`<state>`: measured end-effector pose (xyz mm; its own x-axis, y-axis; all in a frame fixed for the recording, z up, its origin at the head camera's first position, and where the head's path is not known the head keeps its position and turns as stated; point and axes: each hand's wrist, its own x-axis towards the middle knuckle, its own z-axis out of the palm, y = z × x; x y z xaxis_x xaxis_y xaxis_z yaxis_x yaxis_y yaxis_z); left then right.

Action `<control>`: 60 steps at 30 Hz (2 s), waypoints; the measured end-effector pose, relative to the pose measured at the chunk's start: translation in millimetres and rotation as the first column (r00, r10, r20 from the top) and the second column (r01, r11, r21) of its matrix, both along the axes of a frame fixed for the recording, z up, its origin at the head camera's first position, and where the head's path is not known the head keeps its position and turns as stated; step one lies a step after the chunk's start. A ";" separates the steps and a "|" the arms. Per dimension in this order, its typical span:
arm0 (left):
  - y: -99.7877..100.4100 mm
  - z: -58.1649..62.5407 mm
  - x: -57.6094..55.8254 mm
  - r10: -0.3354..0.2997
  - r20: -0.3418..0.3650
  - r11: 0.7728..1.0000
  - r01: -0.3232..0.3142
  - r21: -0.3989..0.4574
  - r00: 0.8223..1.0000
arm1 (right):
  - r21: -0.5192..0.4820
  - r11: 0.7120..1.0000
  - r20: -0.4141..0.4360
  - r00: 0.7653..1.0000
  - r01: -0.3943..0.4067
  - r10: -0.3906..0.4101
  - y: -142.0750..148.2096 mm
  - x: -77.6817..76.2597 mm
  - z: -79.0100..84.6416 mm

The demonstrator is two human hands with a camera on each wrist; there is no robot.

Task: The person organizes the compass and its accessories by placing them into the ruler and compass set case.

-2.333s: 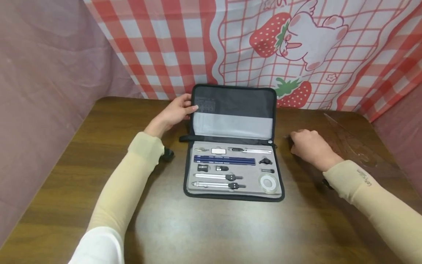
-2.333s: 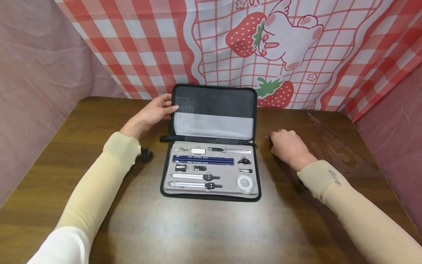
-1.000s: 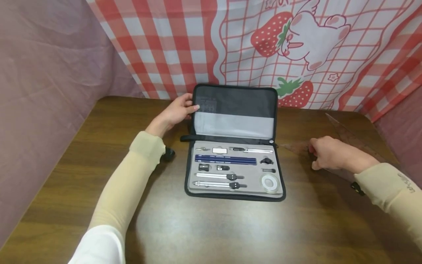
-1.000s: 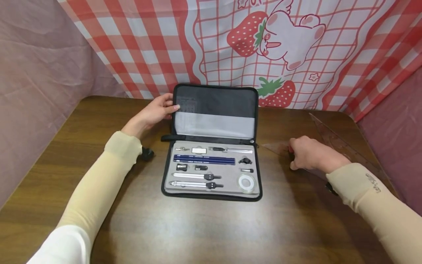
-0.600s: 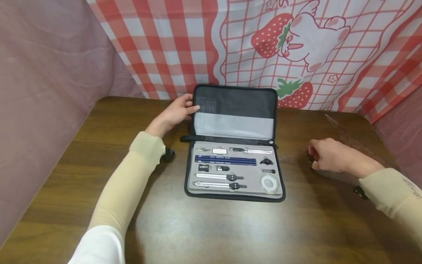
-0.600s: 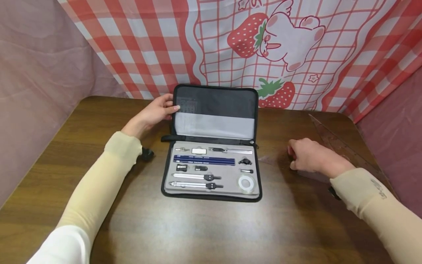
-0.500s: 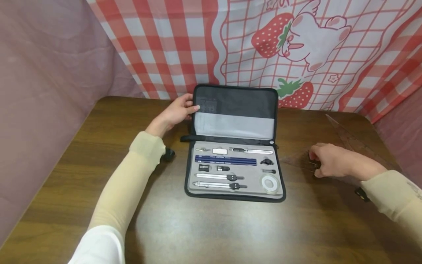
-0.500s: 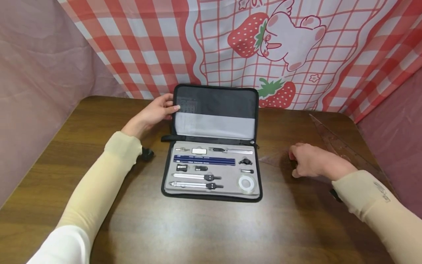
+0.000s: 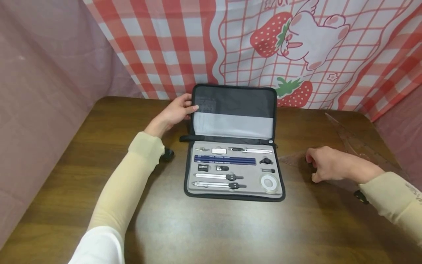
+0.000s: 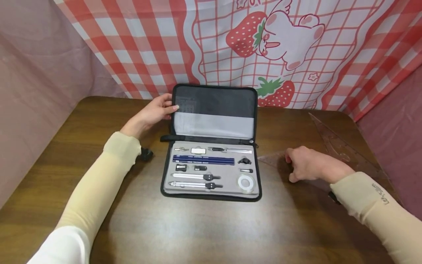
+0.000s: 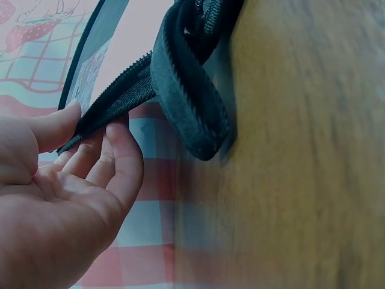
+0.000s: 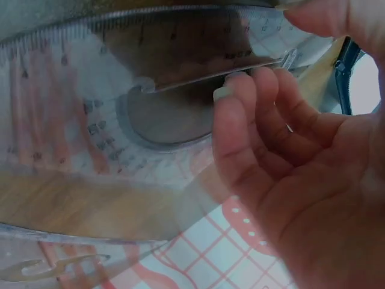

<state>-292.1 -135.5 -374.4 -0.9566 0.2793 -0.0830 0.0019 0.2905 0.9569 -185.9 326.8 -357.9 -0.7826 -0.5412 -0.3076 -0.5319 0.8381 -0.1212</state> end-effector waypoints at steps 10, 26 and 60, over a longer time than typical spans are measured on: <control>0.4 -3.8 0.3 -0.003 0.001 1.000 0.003 0.004 1.000 | -0.060 0.995 -0.128 0.988 0.084 -0.091 27.1 -17.2 8.7; -1.3 -3.4 2.6 0.006 0.012 1.000 -0.006 0.005 1.000 | 0.026 0.974 -0.007 0.975 0.224 -0.223 63.0 -57.4 -9.2; -2.1 -3.5 -1.8 -0.003 0.010 0.999 0.003 0.034 1.000 | -0.044 0.967 0.141 0.960 0.252 -0.243 52.7 -65.1 -11.4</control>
<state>-293.9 -137.6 -377.9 -0.9548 0.2851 -0.0836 -0.0074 0.2583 0.9660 -251.0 379.5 -369.3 -0.8487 -0.3568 -0.3904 -0.2844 0.9303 -0.2318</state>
